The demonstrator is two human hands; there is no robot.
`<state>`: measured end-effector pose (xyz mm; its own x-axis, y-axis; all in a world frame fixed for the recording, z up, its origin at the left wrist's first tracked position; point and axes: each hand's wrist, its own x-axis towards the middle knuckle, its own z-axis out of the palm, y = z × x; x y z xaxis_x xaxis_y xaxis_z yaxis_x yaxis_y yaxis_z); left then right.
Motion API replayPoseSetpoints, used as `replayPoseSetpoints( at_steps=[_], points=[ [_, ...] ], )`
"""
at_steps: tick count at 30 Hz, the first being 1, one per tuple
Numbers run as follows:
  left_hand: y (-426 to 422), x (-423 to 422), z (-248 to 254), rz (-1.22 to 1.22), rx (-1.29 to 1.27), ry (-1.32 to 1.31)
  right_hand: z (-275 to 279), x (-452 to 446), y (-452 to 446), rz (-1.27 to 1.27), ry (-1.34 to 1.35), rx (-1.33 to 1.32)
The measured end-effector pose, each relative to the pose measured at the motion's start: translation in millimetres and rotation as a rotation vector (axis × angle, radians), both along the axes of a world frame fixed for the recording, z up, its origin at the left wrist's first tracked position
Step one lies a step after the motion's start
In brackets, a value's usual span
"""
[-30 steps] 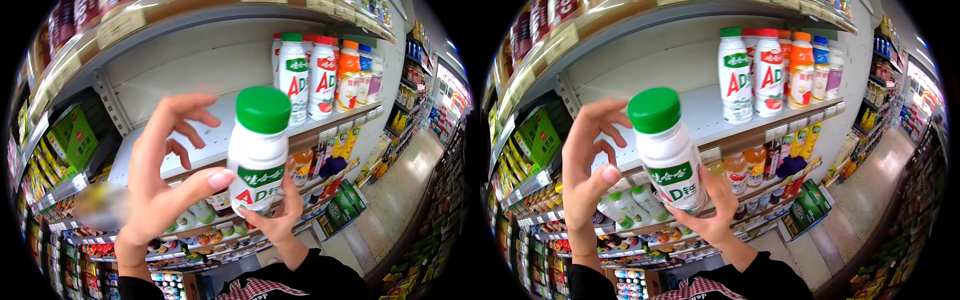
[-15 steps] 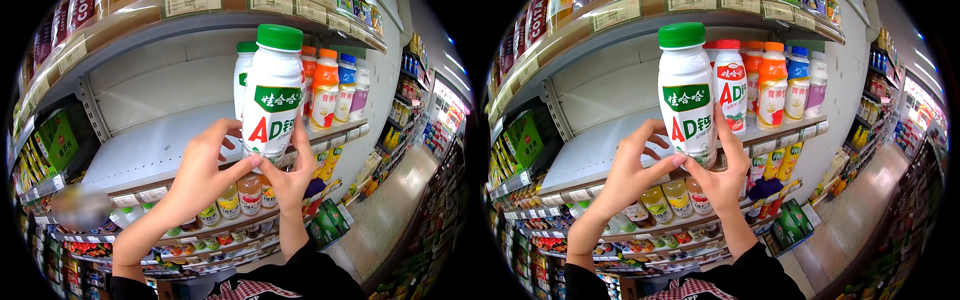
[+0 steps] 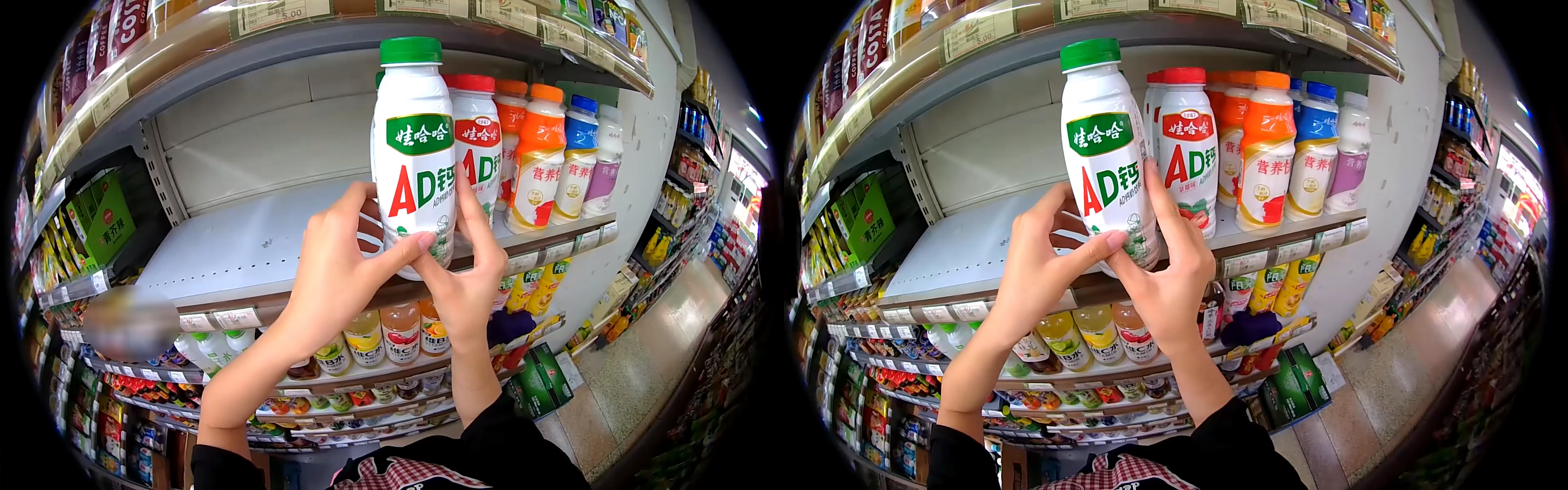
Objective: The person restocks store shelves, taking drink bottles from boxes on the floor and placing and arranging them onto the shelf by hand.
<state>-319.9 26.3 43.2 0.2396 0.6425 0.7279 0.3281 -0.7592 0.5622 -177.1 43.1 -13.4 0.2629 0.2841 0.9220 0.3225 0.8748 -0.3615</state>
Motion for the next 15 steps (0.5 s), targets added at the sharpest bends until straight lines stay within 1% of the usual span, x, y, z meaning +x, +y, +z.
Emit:
replayPoseSetpoints(
  at_steps=[8,15],
  points=[
    [16,-7,7,-0.001,-0.012,0.058,2,-9,18,0.040,0.013,-0.010],
    [32,-12,8,-0.013,-0.011,0.097,4,-16,29,-0.094,-0.032,-0.004]
  ],
)
